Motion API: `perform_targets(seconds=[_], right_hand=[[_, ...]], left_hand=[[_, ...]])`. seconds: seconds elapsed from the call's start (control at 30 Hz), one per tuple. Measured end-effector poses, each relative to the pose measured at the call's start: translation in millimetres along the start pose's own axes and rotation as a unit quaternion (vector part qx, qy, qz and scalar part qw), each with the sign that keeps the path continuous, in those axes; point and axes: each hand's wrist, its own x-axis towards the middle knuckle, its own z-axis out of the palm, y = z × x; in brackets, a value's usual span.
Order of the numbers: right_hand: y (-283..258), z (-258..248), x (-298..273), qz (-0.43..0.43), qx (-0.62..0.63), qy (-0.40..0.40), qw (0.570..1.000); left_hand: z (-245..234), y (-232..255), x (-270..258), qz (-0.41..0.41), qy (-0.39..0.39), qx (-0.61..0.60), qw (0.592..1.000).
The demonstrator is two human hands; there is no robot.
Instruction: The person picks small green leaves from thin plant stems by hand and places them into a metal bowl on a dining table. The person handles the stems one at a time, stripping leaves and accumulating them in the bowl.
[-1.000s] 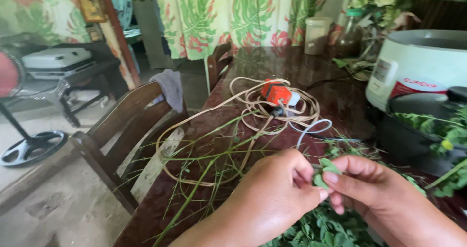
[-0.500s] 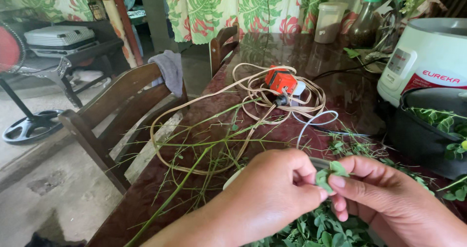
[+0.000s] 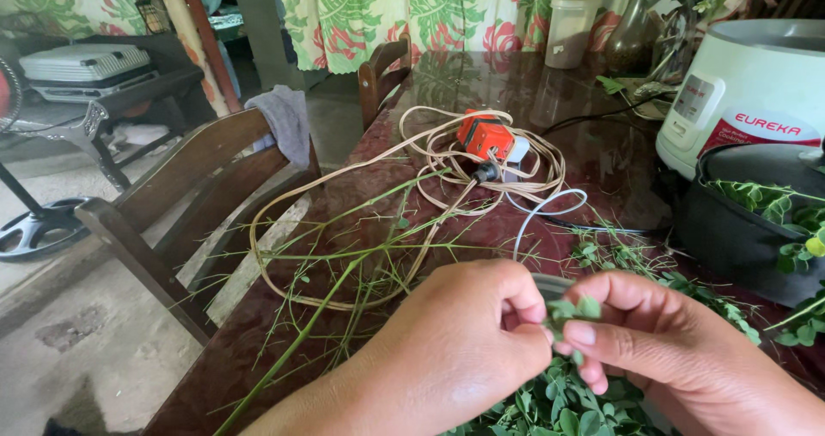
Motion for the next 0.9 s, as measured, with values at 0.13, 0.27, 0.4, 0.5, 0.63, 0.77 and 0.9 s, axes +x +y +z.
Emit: perform_targets(seconds=[0.13, 0.27, 0.4, 0.5, 0.63, 0.77, 0.9], right_hand=[[-0.4, -2.4, 1.7, -0.015, 0.003, -0.021, 1.000], [-1.9, -0.6, 0.8, -0.004, 0.018, -0.016, 1.000], [-2.6, 3.7, -0.3, -0.002, -0.012, -0.041, 0.999], [-2.1, 3.5, -0.1, -0.001, -0.032, -0.043, 0.999], [-1.2, 3.6, -0.2, -0.022, -0.048, -0.052, 0.997], [0.5, 4.4, -0.4, -0.008, -0.030, -0.026, 0.999], [-0.3, 5.0, -0.2, -0.022, -0.042, -0.028, 0.998]], left_hand=[[-2.2, 4.2, -1.3, -0.014, -0.002, 0.002, 1.000], [-4.7, 8.0, -0.8, -0.024, -0.004, -0.004, 1.000], [-2.6, 8.8, -2.8, -0.027, -0.022, 0.002, 0.999], [-1.2, 7.0, -2.8, -0.007, -0.012, 0.019, 1.000], [-1.0, 6.0, -2.8, 0.004, -0.005, 0.014, 1.000], [-1.2, 7.0, -3.4, -0.015, -0.006, 0.021, 1.000], [-1.3, 5.4, -4.0, -0.001, -0.009, 0.013, 1.000]])
